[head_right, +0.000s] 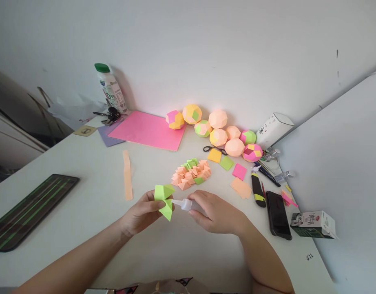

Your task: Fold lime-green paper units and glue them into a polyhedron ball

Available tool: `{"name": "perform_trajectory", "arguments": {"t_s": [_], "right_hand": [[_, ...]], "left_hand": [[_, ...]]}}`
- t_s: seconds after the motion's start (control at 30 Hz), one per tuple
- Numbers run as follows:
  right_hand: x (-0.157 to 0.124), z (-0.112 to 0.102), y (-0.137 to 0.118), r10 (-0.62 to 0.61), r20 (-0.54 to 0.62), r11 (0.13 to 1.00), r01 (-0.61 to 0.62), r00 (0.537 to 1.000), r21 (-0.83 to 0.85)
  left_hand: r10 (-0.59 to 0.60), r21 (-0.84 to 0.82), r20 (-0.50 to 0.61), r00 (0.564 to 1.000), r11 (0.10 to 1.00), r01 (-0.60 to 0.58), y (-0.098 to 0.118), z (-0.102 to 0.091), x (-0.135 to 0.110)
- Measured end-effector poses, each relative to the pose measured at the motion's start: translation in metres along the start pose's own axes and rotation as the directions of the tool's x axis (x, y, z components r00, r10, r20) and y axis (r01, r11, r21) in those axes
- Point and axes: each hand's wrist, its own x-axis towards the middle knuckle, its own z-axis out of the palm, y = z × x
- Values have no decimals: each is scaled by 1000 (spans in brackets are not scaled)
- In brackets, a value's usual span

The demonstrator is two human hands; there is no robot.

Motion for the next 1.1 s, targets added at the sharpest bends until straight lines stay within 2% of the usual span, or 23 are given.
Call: {"name": "perform_trajectory", "arguments": {"t_s": [0.33, 0.87, 1.1], "right_hand": [[1, 5, 1, -17, -26, 997, 15, 1000, -73], [3, 9, -6, 27, -45, 983, -35, 999, -181], [4, 15, -7, 48, -127, 959, -81, 991, -270]], "left_hand": [[23, -10, -69, 997, 1000, -24, 2, 4, -1], [10, 13, -54, 999, 1000, -10, -1, 2, 0], [2, 30, -50, 999, 1000, -1, -1, 2, 0]]}}
